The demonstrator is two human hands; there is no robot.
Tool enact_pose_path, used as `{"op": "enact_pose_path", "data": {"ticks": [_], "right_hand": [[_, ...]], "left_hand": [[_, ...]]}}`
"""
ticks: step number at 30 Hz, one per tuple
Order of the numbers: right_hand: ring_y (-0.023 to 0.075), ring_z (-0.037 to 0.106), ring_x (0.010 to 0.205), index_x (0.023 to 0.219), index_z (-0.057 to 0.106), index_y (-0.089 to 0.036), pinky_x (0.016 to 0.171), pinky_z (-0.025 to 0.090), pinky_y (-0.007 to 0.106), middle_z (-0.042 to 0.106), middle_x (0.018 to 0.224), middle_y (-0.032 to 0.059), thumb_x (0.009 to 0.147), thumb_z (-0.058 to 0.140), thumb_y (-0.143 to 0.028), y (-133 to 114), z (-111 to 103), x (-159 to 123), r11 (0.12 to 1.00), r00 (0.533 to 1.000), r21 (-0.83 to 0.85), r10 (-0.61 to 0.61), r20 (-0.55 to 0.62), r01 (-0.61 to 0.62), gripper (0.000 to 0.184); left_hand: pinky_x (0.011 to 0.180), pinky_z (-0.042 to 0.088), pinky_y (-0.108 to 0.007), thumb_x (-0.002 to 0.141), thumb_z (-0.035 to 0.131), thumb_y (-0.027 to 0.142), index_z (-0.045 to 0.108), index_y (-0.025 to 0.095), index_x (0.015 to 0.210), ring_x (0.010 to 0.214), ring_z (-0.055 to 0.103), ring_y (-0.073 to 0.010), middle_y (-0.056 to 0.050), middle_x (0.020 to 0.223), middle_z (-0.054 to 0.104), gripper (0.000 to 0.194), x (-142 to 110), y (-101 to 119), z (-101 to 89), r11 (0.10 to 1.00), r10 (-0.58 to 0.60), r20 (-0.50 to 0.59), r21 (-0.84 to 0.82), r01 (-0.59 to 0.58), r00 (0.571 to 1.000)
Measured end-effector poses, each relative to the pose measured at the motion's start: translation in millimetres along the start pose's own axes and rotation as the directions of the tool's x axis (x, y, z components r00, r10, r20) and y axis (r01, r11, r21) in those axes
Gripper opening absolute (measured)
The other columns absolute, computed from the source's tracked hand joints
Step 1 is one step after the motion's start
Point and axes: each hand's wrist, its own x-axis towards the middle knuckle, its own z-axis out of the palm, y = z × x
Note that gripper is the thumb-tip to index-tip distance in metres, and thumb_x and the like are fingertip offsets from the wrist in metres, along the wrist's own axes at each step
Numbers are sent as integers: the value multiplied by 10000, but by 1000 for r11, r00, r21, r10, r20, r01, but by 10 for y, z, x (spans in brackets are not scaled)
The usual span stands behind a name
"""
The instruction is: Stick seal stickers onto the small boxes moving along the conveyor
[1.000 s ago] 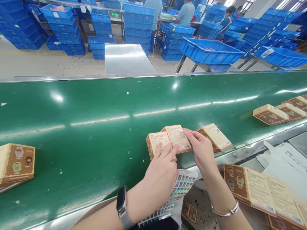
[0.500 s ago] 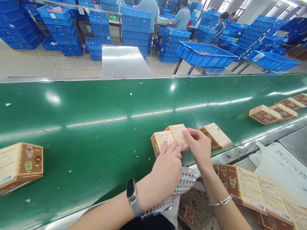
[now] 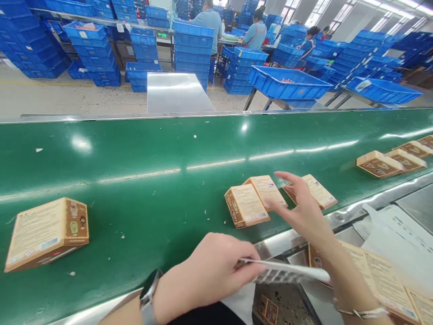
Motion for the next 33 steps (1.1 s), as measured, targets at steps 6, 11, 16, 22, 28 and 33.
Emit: {"op": "enact_pose_path", "data": {"ticks": [6, 11, 16, 22, 28, 33], "right_hand": [[395, 181, 1485, 1566, 22, -267, 1159, 152, 673, 309, 1594, 132, 605, 688, -171, 28, -76, 110, 770, 755, -339, -266, 599, 540, 1173], [379, 401, 1398, 1568, 45, -219, 1162, 95, 692, 427, 1522, 173, 618, 656, -155, -93, 187, 277, 729, 709, -293, -358, 608, 619, 1132], [341, 308, 1456, 1551, 125, -279, 1160, 239, 656, 374, 1567, 105, 765, 698, -268, -625, 243, -4, 776, 731, -187, -440, 522, 602, 972], [173, 697, 892, 1116, 599, -247, 742, 586, 283, 727, 997, 34, 961, 529, -257, -955, 21, -506, 838, 763, 11, -502, 407, 546, 171], [153, 613, 691, 1020, 634, -194, 608, 511, 271, 668, 824, 43, 980, 485, -177, -908, 113, -708, 795, 755, 0, -575, 316, 606, 155], [147, 594, 694, 939, 654, -191, 666, 478, 292, 656, 791, 34, 958, 506, -104, -895, 99, -701, 755, 741, -40, -629, 235, 654, 172]], "left_hand": [[612, 404, -161, 876, 630, 300, 762, 187, 809, 587, 524, -83, 21, 669, 680, 186, -472, 102, -219, 934, -267, 124, -212, 288, 956], [568, 360, -167, 812, 665, 322, 755, 181, 796, 578, 456, -84, 40, 622, 607, 168, -519, 63, -149, 842, -424, 123, -310, 441, 897], [485, 290, -169, 743, 640, 205, 691, 158, 801, 512, 372, -69, 72, 559, 501, 90, -509, 39, -107, 787, -486, 108, -378, 488, 867], [558, 326, -195, 956, 493, 374, 631, 202, 917, 582, 436, -96, 53, 664, 564, 224, -535, 46, -160, 836, -483, 14, -290, 466, 875], [585, 322, -205, 985, 448, 369, 598, 185, 827, 589, 419, -90, 55, 662, 535, 285, -457, 70, -157, 851, -455, 63, -265, 454, 889], [585, 325, -204, 994, 429, 399, 618, 195, 854, 614, 438, -92, 52, 684, 561, 312, -427, 107, -141, 844, -456, 60, -287, 453, 888]]}}
